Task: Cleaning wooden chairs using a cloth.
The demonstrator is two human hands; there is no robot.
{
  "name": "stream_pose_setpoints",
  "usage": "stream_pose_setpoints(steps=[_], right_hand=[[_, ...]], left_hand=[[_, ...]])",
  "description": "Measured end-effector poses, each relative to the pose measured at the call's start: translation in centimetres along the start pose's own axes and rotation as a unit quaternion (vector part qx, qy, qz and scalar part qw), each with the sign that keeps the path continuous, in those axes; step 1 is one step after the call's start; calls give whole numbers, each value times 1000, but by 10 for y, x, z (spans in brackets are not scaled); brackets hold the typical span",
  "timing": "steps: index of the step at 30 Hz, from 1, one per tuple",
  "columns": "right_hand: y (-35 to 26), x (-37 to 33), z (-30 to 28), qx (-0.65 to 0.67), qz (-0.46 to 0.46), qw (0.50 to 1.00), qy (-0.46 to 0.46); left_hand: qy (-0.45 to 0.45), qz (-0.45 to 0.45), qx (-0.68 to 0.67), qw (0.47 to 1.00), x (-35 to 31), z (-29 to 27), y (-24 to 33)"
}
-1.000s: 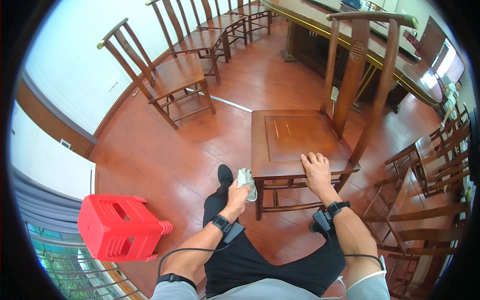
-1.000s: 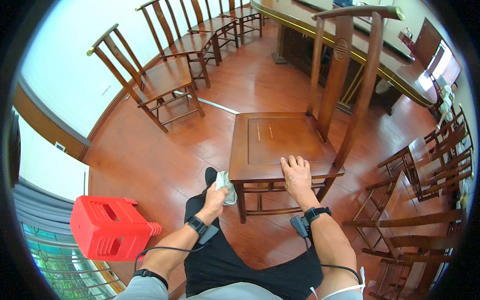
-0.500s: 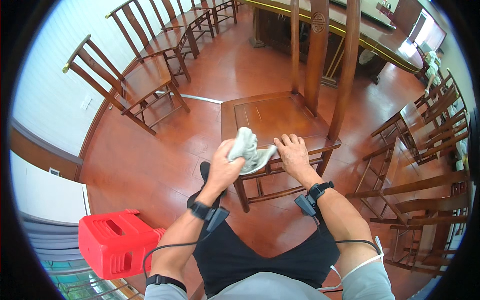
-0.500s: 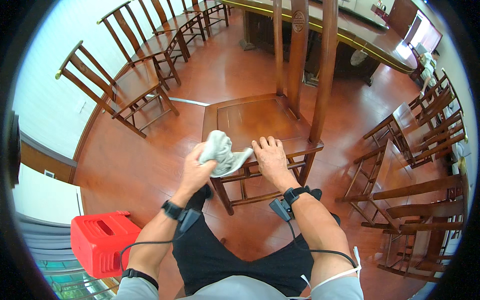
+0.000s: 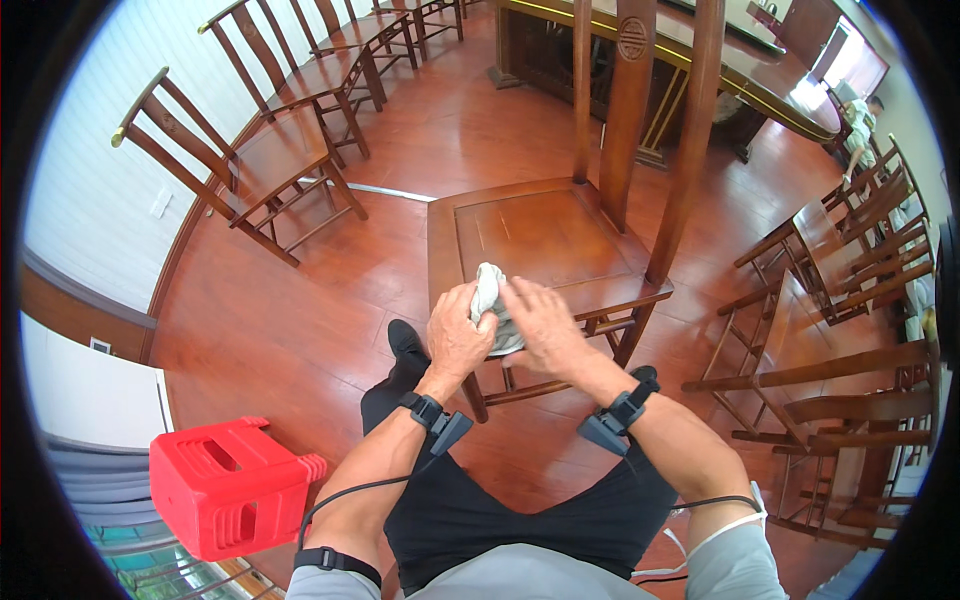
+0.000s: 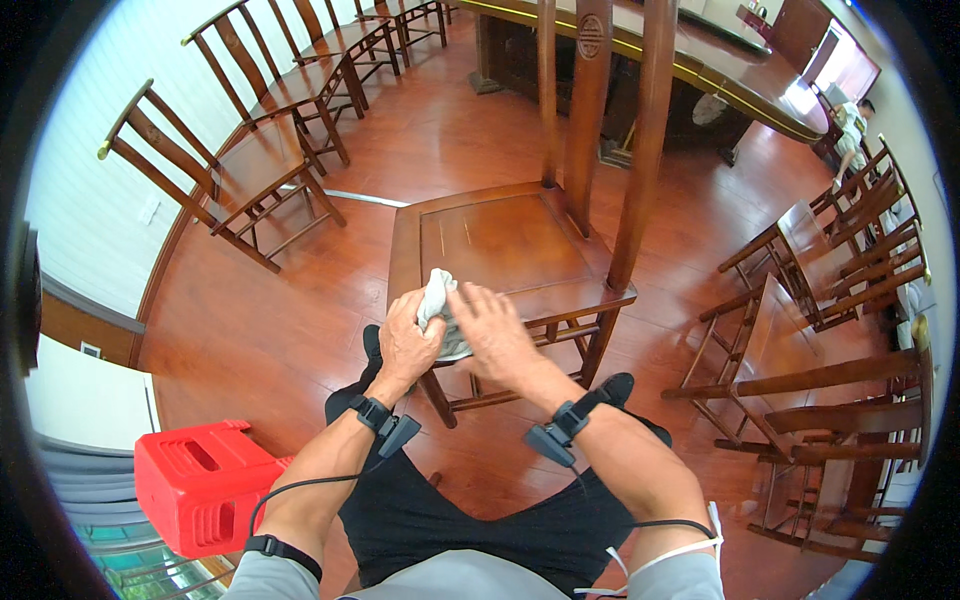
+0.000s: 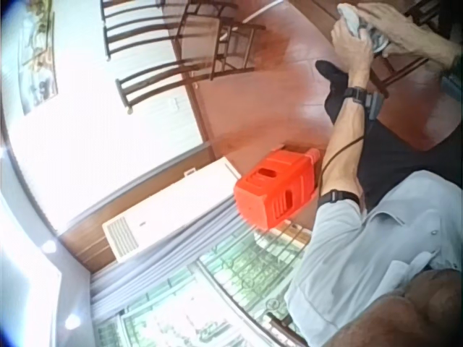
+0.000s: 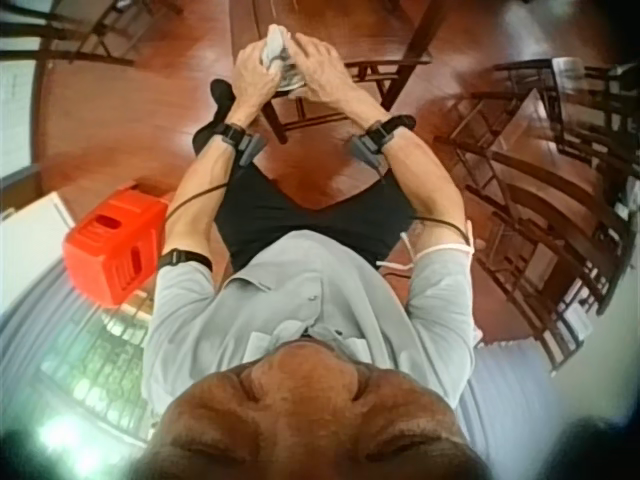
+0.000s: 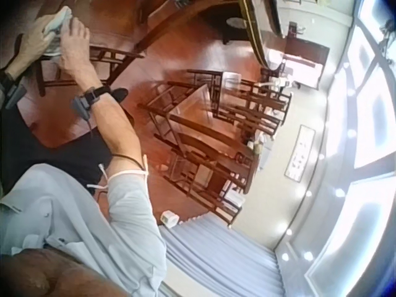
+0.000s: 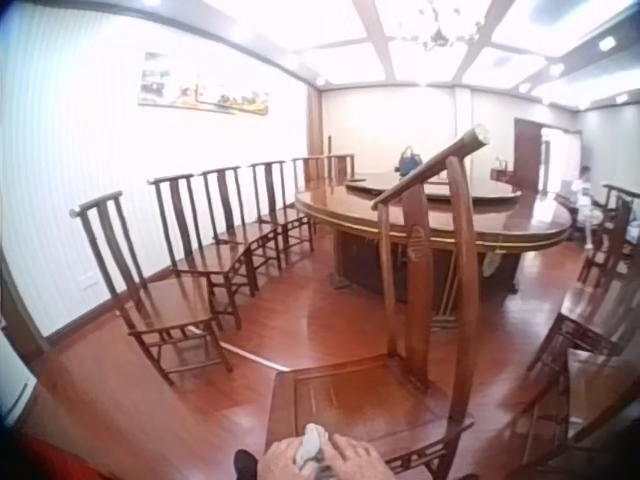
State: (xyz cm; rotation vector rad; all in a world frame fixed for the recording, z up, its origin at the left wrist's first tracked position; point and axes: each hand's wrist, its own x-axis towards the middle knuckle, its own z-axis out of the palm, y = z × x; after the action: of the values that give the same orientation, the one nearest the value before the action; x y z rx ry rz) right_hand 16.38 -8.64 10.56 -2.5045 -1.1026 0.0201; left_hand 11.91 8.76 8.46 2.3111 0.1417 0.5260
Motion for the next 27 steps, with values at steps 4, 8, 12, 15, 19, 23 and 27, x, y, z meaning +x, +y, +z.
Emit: stream_pose_setpoints(steps=[4,8,12,15,19,23,27], right_hand=[[-18,23,11,135,-23,988,68],[-19,33,26,125,-10,984,129],[-13,30,22,162,-26,976,142],[-10,29,20,160,-19,980,117],[-3,23,16,143,-38,983,110],[26,1,4,104,-37,986,127],[61,-22,-13,54,-7,989,135]], left_hand=[[-11,-54,-48,997,9,-2,3],[-49,-75,-133,987,18,-8,3],[-113,-92,-331,932,19,-19,-17],[-102,-116,-327,932,22,-24,-15],[0,-161,-174,971,13,-10,-24],[30,-30,-23,999,6,-1,-4],[24,32,183,982,3,-10,-15]])
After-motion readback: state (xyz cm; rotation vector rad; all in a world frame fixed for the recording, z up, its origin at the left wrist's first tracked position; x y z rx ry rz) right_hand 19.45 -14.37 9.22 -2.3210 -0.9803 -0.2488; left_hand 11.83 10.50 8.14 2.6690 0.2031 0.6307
